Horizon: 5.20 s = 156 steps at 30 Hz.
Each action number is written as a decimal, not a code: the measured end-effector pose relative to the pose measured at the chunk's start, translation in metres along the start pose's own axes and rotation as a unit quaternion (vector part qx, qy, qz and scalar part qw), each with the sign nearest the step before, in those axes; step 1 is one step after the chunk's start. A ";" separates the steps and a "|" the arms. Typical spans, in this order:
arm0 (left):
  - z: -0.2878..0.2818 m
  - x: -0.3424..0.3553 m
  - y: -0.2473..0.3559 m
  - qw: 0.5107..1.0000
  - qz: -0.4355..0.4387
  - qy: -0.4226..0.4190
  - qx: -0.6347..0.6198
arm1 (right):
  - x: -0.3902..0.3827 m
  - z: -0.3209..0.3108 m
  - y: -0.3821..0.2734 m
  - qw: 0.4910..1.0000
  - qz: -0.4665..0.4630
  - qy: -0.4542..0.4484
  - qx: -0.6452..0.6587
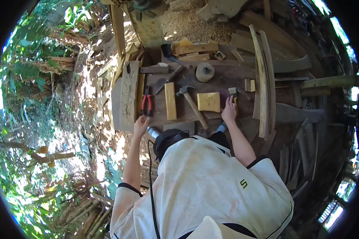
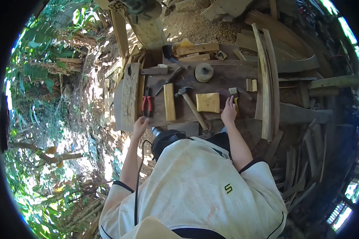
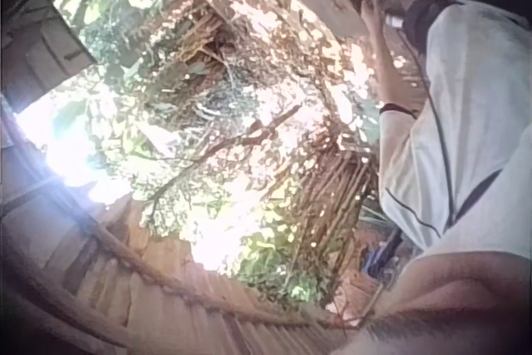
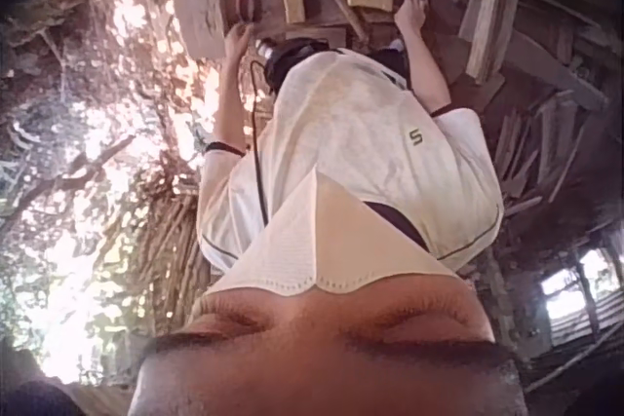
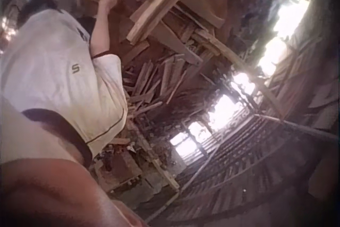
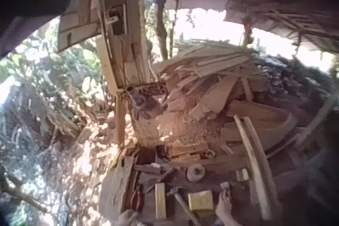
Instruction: The person uses a brush to clean a small wooden block, then uses a hammer to tap a chisel into the block, carving its surface. The person repeatedly taps the chisel to shape the wood.
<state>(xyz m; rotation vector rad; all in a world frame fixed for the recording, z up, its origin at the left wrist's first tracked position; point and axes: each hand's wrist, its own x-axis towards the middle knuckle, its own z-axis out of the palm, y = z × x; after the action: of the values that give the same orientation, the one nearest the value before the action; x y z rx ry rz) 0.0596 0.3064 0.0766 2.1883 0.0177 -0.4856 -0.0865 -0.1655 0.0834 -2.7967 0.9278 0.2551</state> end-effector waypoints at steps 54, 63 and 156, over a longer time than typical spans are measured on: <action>0.019 0.057 0.090 0.944 -0.016 -0.230 0.237 | -0.108 -0.068 -0.013 0.823 -0.052 0.033 0.564; 0.063 0.098 0.120 0.909 0.112 -0.183 0.356 | -0.136 -0.037 0.031 0.827 0.109 0.114 0.540; 0.152 -0.063 0.217 0.977 0.154 -0.108 0.102 | -0.062 -0.015 -0.038 0.946 -0.139 -0.070 0.285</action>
<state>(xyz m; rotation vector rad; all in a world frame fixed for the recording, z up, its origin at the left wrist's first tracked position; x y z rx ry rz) -0.0096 0.0648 0.1813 2.2691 -0.5033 -0.5636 -0.1109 -0.1036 0.1155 -2.2923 0.4644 0.1163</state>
